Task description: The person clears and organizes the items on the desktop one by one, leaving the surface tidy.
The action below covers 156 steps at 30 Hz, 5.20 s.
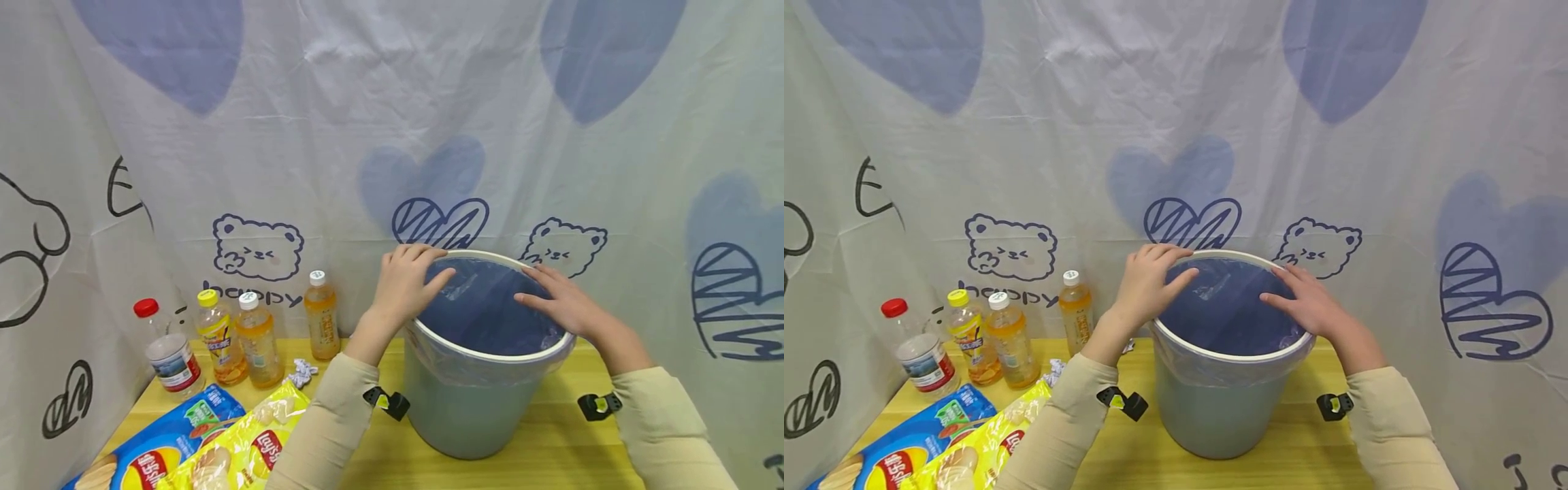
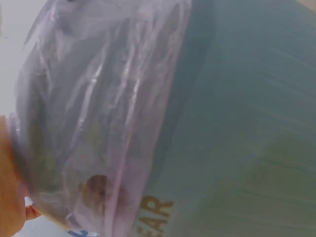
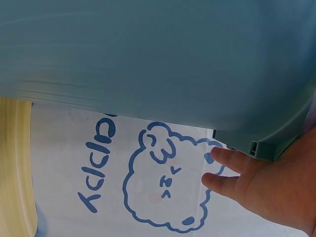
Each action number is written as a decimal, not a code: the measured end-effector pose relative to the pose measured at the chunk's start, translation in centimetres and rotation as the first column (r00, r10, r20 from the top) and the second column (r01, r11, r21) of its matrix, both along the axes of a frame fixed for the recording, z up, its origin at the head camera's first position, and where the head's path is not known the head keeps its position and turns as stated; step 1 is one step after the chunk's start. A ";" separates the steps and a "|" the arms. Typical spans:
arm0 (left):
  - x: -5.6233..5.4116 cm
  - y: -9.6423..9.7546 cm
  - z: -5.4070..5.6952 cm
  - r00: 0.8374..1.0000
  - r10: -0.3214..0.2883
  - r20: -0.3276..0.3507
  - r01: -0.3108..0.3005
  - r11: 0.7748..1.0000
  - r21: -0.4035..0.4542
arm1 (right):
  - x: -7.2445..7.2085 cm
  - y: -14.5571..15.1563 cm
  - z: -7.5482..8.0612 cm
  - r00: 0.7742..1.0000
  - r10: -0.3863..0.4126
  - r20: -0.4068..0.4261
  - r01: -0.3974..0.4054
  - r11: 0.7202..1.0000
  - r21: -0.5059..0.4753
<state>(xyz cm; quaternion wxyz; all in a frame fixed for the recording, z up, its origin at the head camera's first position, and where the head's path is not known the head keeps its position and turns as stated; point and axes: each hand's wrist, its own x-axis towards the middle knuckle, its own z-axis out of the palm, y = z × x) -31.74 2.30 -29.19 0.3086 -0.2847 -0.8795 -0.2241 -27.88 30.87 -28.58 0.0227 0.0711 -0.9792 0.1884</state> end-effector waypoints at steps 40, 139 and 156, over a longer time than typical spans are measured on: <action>4.3 -6.2 -9.0 0.991 0.133 -0.031 -0.107 0.902 0.418 | 0.3 -0.1 0.0 1.000 -0.015 0.004 0.015 1.000 -0.015; 0.4 -12.3 -23.3 0.843 0.413 0.345 -0.427 0.903 -0.037 | 0.3 0.1 -0.2 1.000 0.000 -0.008 0.000 0.999 -0.043; 0.6 -11.1 -23.5 0.831 0.404 0.382 -0.426 0.904 -0.031 | 0.3 0.2 -0.1 1.000 0.006 -0.010 -0.006 0.999 -0.036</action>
